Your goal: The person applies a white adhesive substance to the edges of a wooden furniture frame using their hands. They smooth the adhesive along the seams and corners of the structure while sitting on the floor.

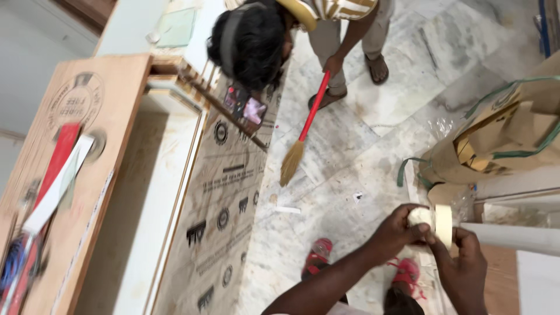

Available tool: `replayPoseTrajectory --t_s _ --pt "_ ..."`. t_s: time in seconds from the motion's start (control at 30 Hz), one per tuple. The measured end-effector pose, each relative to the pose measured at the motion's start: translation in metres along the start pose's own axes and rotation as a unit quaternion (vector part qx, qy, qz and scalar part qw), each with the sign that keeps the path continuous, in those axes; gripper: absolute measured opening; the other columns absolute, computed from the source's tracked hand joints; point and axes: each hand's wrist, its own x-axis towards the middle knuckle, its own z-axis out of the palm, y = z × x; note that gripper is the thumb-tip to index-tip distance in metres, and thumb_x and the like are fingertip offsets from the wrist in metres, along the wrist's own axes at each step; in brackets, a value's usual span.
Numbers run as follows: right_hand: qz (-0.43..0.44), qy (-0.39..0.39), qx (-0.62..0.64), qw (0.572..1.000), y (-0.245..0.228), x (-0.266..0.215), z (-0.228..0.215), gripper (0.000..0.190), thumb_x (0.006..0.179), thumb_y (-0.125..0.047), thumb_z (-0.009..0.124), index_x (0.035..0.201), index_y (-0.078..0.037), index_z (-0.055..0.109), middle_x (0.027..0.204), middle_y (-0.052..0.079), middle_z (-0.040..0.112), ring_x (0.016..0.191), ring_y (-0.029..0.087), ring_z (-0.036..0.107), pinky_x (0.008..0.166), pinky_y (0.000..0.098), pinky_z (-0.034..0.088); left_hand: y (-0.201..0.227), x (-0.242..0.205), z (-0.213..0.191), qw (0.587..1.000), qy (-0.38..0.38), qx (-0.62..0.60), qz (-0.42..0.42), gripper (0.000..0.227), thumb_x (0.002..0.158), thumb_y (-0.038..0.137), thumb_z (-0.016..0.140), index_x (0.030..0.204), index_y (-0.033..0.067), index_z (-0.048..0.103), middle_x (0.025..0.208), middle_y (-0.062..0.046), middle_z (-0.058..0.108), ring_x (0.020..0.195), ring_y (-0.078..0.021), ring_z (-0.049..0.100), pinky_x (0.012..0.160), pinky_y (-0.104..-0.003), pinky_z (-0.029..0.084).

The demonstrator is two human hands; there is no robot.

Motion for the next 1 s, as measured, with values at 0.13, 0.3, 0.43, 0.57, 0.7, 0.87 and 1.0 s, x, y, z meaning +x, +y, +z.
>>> replayPoseTrajectory --t_s 0.13,0.3,0.43,0.57,0.7,0.87,1.0 --pt "-0.137 -0.046 -0.075 0.987 -0.033 0.020 -0.077 0.039 0.086 -0.020 0.082 0.113 -0.003 0.060 0.109 0.012 0.066 0.097 0.023 0.067 0.075 0.0347 0.054 0.022 -0.007 0.066 0.981 0.053 0.160 0.097 0.050 0.109 0.022 0.066 0.151 0.0000 0.050 0.129 -0.011 0.062 0.116 -0.0164 0.061 0.105 -0.033 0.050" --pt "-0.158 -0.072 -0.039 0.984 -0.061 0.028 -0.121 0.038 0.083 -0.018 0.079 0.114 -0.004 0.060 0.119 0.011 0.066 0.104 0.026 0.068 0.061 0.0350 0.053 0.032 -0.016 0.117 0.913 0.123 0.334 0.201 0.047 0.107 0.023 0.069 0.147 0.0039 0.058 0.131 -0.014 0.066 0.119 -0.0203 0.062 0.104 -0.033 0.050" --pt "-0.293 -0.088 -0.021 0.952 -0.069 0.041 -0.129 0.039 0.079 -0.017 0.081 0.110 -0.006 0.060 0.129 0.015 0.063 0.117 0.031 0.064 0.083 0.0375 0.053 0.053 -0.024 0.136 0.976 0.088 0.139 0.141 0.061 0.103 0.025 0.067 0.157 0.0067 0.045 0.140 -0.009 0.054 0.106 -0.0202 0.066 0.085 -0.031 0.058" --pt "-0.205 -0.179 0.006 0.962 -0.066 0.064 -0.126 0.060 0.070 -0.018 0.086 0.122 -0.004 0.060 0.116 0.012 0.066 0.102 0.025 0.069 0.087 0.0371 0.054 0.085 -0.032 0.148 0.985 0.053 0.115 0.114 0.072 0.104 0.026 0.066 0.167 0.0098 0.035 0.138 -0.014 0.056 0.092 -0.0174 0.069 0.066 -0.030 0.060" --pt "-0.230 -0.191 0.004 0.954 -0.061 0.101 -0.114 0.063 0.073 -0.019 0.084 0.127 -0.004 0.054 0.119 0.012 0.067 0.110 0.026 0.070 0.082 0.0373 0.055 0.114 -0.020 0.151 0.986 0.013 0.104 0.131 0.073 0.106 0.026 0.067 0.169 0.0079 0.035 0.139 -0.016 0.056 0.077 -0.0171 0.069 0.069 -0.029 0.060" --pt "-0.296 -0.091 -0.053 0.949 -0.085 0.145 -0.098 0.061 0.076 -0.016 0.083 0.129 -0.006 0.056 0.122 0.015 0.067 0.112 0.029 0.069 0.091 0.0417 0.056 0.145 0.026 0.130 0.967 0.103 0.186 0.139 0.080 0.095 0.028 0.074 0.163 0.0118 0.035 0.130 -0.015 0.062 0.076 -0.0134 0.065 0.062 -0.028 0.056" --pt "-0.330 -0.056 -0.113 0.936 -0.121 0.189 -0.091 0.074 0.070 -0.020 0.088 0.134 -0.002 0.054 0.117 0.018 0.065 0.106 0.031 0.066 0.088 0.0448 0.054 0.173 0.072 0.096 0.901 0.096 0.358 0.225 0.061 0.102 0.027 0.082 0.153 0.0041 0.055 0.116 -0.019 0.071 0.103 -0.0175 0.066 0.094 -0.031 0.057"
